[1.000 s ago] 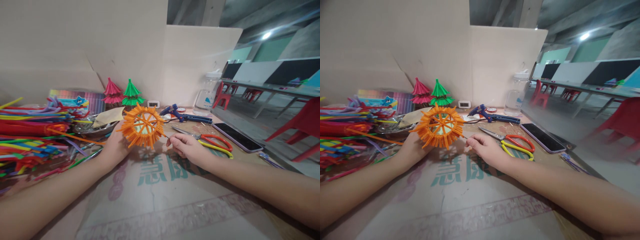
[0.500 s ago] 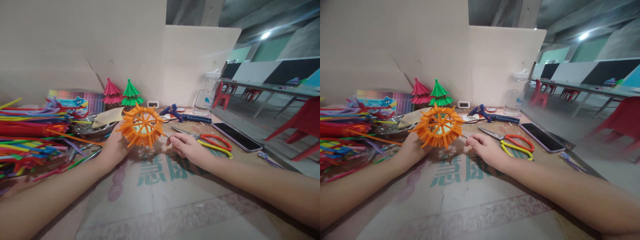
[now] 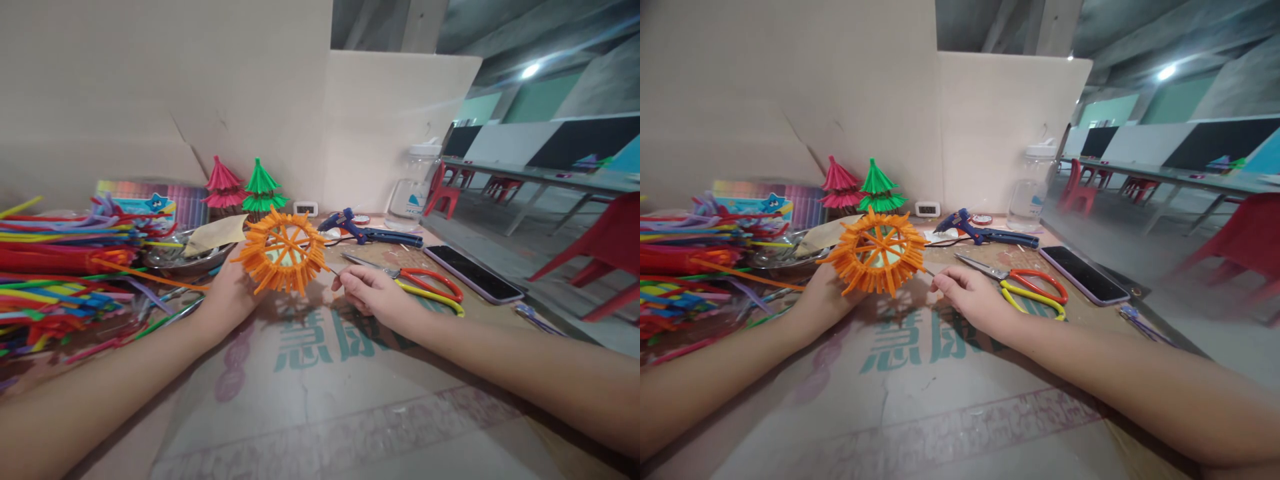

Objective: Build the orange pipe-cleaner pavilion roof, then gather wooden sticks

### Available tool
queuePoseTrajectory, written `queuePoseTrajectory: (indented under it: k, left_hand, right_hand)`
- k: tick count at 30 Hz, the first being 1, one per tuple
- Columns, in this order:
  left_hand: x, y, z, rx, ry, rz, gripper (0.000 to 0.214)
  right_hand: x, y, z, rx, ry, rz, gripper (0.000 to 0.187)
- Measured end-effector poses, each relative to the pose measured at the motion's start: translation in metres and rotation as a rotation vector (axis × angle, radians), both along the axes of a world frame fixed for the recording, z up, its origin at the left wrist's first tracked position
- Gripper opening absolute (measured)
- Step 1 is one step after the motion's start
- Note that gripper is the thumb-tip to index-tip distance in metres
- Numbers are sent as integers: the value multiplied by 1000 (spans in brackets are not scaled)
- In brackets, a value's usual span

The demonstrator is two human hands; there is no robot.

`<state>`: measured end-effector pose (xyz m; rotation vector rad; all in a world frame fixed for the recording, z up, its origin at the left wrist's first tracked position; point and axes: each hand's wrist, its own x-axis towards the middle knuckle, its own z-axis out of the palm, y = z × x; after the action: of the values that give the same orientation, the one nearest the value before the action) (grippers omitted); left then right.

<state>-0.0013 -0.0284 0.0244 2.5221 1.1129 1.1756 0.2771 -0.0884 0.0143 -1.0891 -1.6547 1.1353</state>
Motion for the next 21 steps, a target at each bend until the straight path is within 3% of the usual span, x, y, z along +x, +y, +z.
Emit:
queuePoseTrajectory:
  k: [12,21]
  left_hand:
    - [3,-2,0,10,-29,-8,20]
    - [5,0,-2,-18,-106,-27,18]
  right_hand:
    - [-2,1,4,-14,-43,-16,45]
    - [-2,-1,5,-47,26,6,52]
